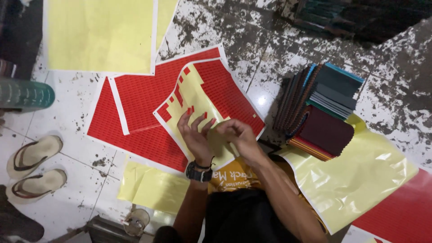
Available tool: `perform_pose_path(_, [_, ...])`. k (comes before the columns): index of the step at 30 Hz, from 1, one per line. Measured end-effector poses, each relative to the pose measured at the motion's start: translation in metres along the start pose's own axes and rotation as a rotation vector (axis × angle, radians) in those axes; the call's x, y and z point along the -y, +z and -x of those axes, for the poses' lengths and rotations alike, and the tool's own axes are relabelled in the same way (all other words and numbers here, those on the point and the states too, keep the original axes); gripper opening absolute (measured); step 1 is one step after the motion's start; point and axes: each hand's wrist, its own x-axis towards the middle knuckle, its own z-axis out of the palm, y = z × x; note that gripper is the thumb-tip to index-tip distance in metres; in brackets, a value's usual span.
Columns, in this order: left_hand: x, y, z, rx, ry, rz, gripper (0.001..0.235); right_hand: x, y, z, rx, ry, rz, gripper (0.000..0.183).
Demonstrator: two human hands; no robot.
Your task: The person sits on the floor and assembles notebooks by hand. They peel red adhesive strips from yellow backing sheets and apply them to the spines of stacked notebooks, pressing them down to secure the binding.
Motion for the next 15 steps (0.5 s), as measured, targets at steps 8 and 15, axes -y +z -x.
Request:
perform_pose_path(8, [-0.010, 0.018, 0.014, 0.048, -0.040, 0.002, 0.058, -0.015, 0.016, 0.016, 0.157, 0.033, -0.056, 0.025])
perform_pose_path(15, [-0.007, 0.013, 0.012, 0.100, -0.043, -0.040, 0.061, -0.022, 0.018, 0.022, 0.194, 0.122, -0.239, 0.014])
